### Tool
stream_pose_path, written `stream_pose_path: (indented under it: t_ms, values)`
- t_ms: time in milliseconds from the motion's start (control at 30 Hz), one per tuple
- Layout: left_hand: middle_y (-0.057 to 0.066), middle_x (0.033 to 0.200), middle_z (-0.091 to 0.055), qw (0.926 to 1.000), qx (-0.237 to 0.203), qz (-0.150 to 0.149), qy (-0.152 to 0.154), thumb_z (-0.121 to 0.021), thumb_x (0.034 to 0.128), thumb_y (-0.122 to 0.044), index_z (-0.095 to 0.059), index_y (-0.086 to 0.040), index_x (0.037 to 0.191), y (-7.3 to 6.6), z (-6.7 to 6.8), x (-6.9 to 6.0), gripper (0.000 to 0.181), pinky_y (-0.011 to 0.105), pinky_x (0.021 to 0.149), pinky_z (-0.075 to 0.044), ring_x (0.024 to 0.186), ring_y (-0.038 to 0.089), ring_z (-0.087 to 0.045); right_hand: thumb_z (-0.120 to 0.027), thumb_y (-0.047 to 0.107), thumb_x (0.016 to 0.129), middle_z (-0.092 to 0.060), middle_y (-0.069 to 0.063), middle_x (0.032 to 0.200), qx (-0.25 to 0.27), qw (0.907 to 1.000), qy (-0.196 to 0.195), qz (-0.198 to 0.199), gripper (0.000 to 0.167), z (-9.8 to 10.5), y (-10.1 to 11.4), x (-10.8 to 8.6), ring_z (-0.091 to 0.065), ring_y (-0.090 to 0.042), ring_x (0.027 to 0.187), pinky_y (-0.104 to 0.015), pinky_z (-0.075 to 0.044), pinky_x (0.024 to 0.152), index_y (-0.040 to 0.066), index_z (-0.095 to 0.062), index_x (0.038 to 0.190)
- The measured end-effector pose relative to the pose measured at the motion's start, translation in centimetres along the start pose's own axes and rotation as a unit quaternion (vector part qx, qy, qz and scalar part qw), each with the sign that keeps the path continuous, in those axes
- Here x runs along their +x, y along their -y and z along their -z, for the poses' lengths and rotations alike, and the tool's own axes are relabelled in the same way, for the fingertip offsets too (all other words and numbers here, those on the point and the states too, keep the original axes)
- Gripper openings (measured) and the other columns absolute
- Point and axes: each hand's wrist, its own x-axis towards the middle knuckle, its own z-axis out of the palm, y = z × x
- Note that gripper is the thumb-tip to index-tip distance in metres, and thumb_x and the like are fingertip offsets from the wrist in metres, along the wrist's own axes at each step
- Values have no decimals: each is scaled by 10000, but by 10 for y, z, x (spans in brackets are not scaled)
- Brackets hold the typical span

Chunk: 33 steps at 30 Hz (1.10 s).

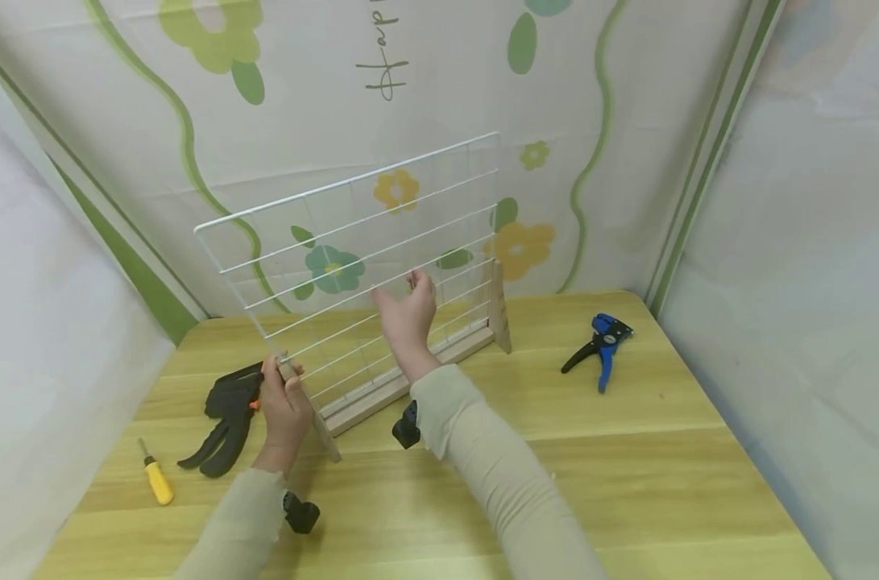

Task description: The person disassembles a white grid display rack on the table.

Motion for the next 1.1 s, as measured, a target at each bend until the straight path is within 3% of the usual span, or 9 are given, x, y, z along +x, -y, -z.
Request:
stream_pose_path:
  t_ms: [267, 567, 800, 1100]
  values:
    - [177, 869, -466, 9996, -204, 110, 141, -320, 991, -392, -403, 92, 1092, -2, 1, 0, 501, 258, 635, -343, 735, 121, -381, -738, 165, 766, -461, -109, 1301, 92, 9999, -110, -24, 647, 1, -1, 1, -408, -254, 1269, -313, -297, 1066, 11, -397, 1295]
    - [183, 887, -484, 10000, -81, -20, 9, -317, 990, -399, -411, 95, 1103, 2, 0, -3, 514, 259, 640, -366, 722, 162, -409, -732, 173, 775, -439, -99, 1344, 182, 9998, -92, -84, 679, 2, 3, 3, -390, -229, 1289, -309, -283, 1073, 24, -370, 1330]
    - [180, 877, -473, 9999, -87, -71, -33, -336, 997, -366, -419, 90, 1056, 2, -1, -3, 467, 250, 622, -356, 712, 119, -382, -755, 166, 742, -495, -122, 1239, -21, 9996, -258, 104, 563, -2, 7, 2, -443, -256, 1208, -345, -323, 1043, 12, -460, 1196]
    - [170, 867, -441, 9998, -179, 41, -14, -329, 1007, -335, -400, 92, 1107, 0, -1, -1, 444, 240, 625, -341, 716, 110, -364, -751, 187, 751, -484, -81, 1265, -71, 9996, -236, 101, 639, -3, 14, 4, -430, -233, 1235, -325, -315, 1052, 22, -426, 1277]
